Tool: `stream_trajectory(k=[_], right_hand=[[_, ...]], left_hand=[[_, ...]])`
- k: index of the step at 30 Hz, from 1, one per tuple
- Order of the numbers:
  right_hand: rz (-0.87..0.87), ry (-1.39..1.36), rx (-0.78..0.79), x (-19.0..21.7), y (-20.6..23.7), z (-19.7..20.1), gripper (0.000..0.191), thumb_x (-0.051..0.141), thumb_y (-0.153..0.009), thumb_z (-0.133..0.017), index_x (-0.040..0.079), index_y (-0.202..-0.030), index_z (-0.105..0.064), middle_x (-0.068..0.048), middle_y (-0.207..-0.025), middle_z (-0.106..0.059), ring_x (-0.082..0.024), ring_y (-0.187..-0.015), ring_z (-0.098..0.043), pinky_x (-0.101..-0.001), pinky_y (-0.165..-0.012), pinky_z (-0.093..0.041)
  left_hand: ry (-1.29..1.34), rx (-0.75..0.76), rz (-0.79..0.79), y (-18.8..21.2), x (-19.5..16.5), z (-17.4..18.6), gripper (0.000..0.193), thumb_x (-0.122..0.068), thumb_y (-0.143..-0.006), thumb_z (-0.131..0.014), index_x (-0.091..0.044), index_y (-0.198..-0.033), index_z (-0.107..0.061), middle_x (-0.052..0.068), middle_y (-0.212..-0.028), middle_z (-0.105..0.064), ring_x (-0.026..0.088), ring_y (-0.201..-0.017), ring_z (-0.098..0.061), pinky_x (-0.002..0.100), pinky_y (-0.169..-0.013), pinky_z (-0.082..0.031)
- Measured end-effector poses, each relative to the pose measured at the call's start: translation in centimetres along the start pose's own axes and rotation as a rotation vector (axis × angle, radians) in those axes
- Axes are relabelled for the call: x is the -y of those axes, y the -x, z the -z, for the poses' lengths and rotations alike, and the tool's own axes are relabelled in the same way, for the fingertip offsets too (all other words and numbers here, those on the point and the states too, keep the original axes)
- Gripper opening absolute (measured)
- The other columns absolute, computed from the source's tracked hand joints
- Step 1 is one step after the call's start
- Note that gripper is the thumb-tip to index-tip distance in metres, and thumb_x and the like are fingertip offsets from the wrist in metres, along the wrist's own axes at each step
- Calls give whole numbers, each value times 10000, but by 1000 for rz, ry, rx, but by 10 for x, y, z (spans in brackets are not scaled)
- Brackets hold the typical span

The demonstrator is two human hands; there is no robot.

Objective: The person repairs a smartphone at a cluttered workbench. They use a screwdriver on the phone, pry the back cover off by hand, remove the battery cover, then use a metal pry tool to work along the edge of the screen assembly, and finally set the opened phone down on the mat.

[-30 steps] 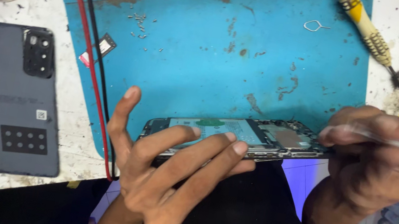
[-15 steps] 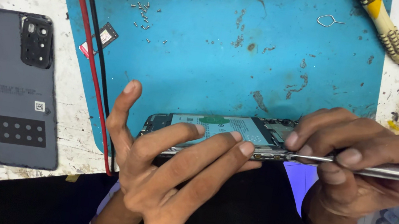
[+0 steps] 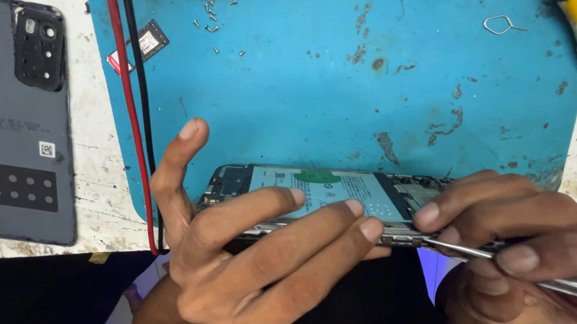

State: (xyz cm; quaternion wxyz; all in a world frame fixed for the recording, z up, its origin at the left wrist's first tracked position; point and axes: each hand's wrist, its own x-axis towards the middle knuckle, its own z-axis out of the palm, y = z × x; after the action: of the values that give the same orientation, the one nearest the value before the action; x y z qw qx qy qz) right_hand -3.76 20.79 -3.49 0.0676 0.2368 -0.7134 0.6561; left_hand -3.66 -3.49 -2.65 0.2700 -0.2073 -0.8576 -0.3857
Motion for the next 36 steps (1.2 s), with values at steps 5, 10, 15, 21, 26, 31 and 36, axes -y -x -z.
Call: stream_trajectory(k=[5, 10, 15, 21, 26, 31, 36], right_hand=[[21, -6, 51, -12, 7, 6, 228, 174, -990, -658, 135, -1145, -495, -34, -741, -678, -230, -811, -773, -429, -779, -679], [28, -21, 45, -25, 25, 16, 266, 99, -967, -665, 145, -1124, -455, -12, -693, -678, -193, -770, -789, -415, -744, -659], [10, -58, 231, -30, 25, 30, 220, 46, -921, -664, 169, -1028, -516, -13, -691, -673, -227, -812, -772, -449, -765, -647], [15, -39, 147, -18, 13, 17, 283, 38, -898, -695, 116, -1104, -518, -20, -823, -667, -241, -845, -792, -487, -793, -649], [2, -34, 180, -13, 10, 18, 417, -5, -873, -720, 118, -1205, -500, -38, -981, -630, -277, -961, -768, -485, -825, -634], [-10, -49, 290, -14, 4, 32, 455, -18, -889, -732, 125, -1241, -483, -53, -992, -611, -274, -1042, -750, -469, -858, -620], [-54, -125, 374, -16, 1, 35, 400, 68, -916, -733, 122, -1236, -500, -7, -814, -661, -238, -974, -759, -482, -871, -628]], left_hand=[[-15, 10, 78, -5, -5, 0, 154, -375, -825, -888, -281, -874, -776, -179, -882, -719, 72, -966, -565, 631, -1146, -326], [-10, 20, 64, -6, 0, 0, 164, -390, -840, -901, -293, -892, -779, -186, -898, -715, 67, -986, -556, 629, -1138, -335], [-16, 37, 85, -5, 0, 1, 166, -389, -834, -902, -303, -905, -779, -195, -902, -705, 60, -988, -554, 628, -1144, -332], [-17, 38, 85, -5, 0, 2, 171, -387, -835, -903, -306, -918, -777, -196, -902, -706, 59, -991, -554, 627, -1145, -336], [-20, 40, 89, -5, 0, 2, 172, -387, -834, -899, -305, -921, -775, -195, -904, -706, 59, -991, -553, 625, -1145, -337], [-22, 57, 75, -4, 1, 3, 171, -393, -845, -897, -304, -936, -783, -193, -916, -714, 62, -995, -551, 628, -1141, -339], [-19, 55, 104, -3, -1, 2, 166, -386, -833, -895, -307, -921, -778, -195, -907, -712, 58, -992, -553, 626, -1138, -348]])
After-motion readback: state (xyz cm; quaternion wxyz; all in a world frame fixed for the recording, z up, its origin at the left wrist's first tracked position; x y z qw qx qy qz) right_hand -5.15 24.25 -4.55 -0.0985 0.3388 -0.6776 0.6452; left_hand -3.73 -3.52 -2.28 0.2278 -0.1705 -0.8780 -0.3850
